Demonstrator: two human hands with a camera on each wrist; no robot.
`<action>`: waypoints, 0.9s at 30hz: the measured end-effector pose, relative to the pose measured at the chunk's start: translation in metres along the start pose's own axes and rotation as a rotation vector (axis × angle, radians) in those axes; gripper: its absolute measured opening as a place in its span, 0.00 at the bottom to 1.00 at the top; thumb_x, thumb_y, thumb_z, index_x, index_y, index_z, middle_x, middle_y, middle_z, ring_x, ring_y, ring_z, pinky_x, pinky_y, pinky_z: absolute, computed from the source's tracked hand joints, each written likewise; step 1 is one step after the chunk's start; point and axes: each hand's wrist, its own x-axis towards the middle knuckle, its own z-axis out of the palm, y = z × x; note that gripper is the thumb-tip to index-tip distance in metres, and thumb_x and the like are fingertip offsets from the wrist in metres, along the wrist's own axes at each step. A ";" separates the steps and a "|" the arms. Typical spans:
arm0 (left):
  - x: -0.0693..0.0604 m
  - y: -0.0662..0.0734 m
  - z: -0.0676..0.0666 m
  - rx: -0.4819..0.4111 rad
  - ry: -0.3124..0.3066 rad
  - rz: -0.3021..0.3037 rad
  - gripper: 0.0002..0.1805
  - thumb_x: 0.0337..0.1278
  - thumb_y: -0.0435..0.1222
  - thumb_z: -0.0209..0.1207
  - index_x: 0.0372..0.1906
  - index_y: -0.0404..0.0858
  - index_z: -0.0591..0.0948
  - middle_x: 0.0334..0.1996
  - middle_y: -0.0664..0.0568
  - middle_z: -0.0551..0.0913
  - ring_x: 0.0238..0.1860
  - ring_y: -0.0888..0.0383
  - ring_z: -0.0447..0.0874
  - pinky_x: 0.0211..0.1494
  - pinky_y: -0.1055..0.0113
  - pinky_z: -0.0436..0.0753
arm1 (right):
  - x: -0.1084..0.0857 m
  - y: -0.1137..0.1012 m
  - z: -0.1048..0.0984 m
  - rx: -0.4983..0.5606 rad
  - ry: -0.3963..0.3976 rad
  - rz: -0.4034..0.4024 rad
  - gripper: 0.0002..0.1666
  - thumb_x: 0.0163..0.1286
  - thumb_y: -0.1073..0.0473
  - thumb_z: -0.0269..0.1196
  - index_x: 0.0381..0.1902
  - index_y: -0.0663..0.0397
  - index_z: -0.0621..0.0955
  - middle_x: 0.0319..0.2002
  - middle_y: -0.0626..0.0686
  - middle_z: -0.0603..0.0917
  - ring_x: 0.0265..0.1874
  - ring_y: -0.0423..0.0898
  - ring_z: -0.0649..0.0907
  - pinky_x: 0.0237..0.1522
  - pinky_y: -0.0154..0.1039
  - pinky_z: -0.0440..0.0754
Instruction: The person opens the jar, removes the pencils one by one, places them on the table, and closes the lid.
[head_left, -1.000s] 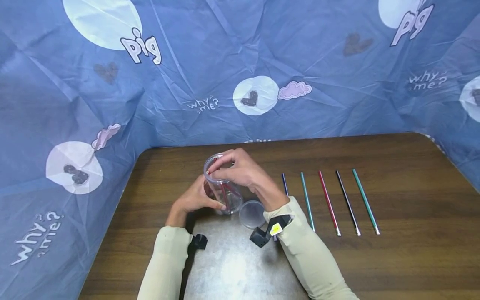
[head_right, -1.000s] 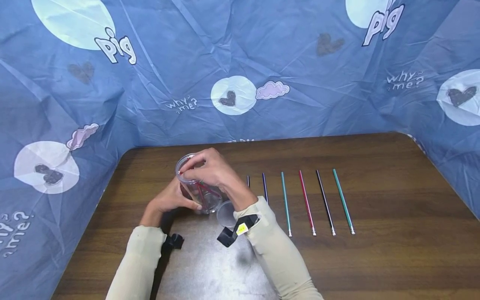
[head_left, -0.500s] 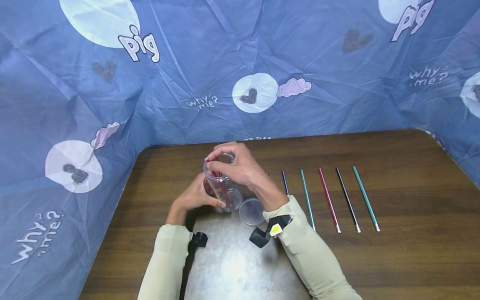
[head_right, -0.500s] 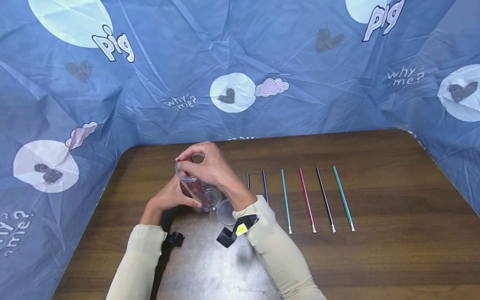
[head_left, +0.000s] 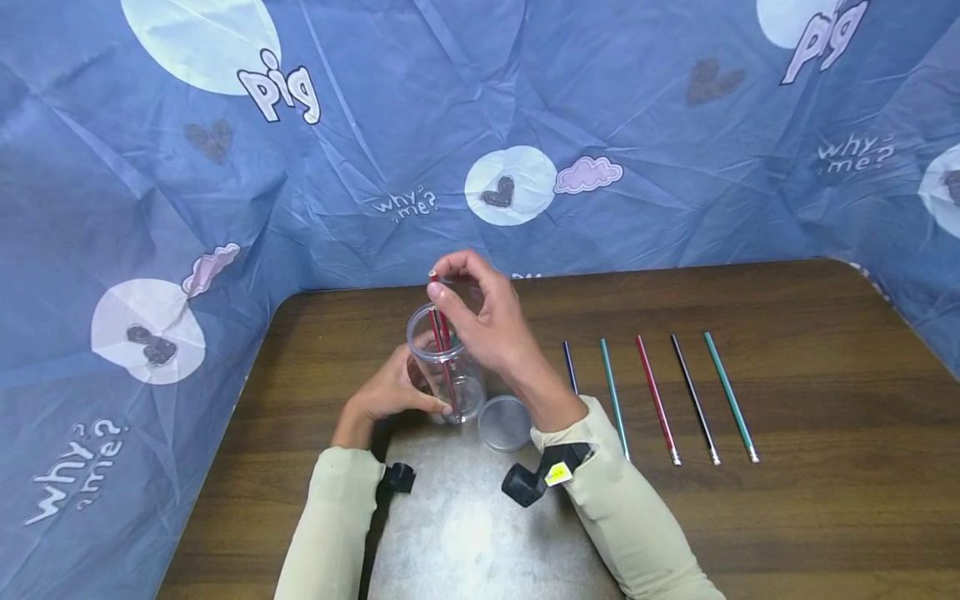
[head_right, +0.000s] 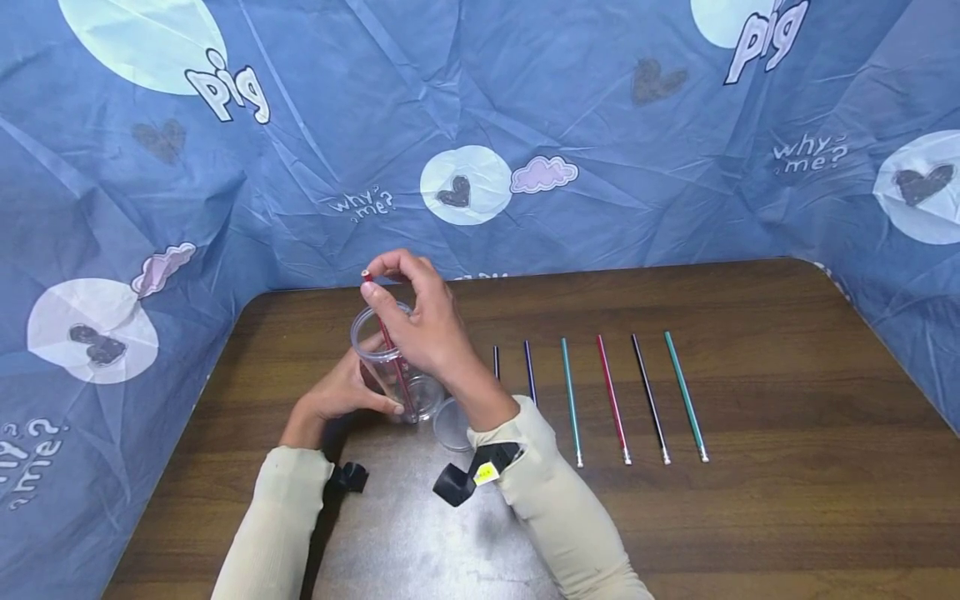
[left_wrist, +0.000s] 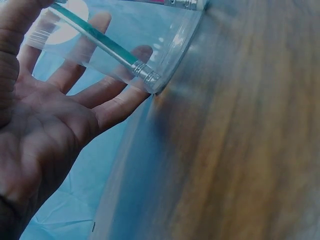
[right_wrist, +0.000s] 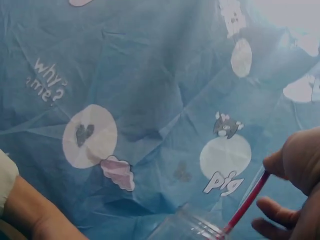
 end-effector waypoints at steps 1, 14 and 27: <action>0.000 0.000 0.000 -0.001 0.003 0.002 0.52 0.30 0.17 0.75 0.69 0.33 0.64 0.50 0.28 0.80 0.45 0.37 0.83 0.52 0.57 0.84 | -0.001 -0.003 0.000 -0.001 -0.005 -0.020 0.07 0.70 0.69 0.59 0.44 0.66 0.77 0.41 0.60 0.80 0.43 0.48 0.80 0.53 0.42 0.79; 0.002 -0.001 0.000 0.014 -0.004 0.024 0.53 0.28 0.19 0.76 0.70 0.32 0.65 0.53 0.28 0.79 0.50 0.35 0.81 0.58 0.56 0.81 | -0.009 -0.023 -0.003 -0.140 0.102 -0.049 0.10 0.79 0.61 0.51 0.52 0.58 0.67 0.43 0.59 0.78 0.42 0.52 0.87 0.45 0.44 0.84; -0.001 0.001 0.000 0.030 0.016 0.010 0.52 0.30 0.17 0.75 0.69 0.32 0.65 0.53 0.31 0.80 0.49 0.40 0.83 0.52 0.58 0.84 | -0.010 -0.031 -0.012 0.043 0.260 -0.253 0.09 0.81 0.64 0.40 0.50 0.67 0.57 0.36 0.69 0.79 0.35 0.64 0.85 0.47 0.46 0.85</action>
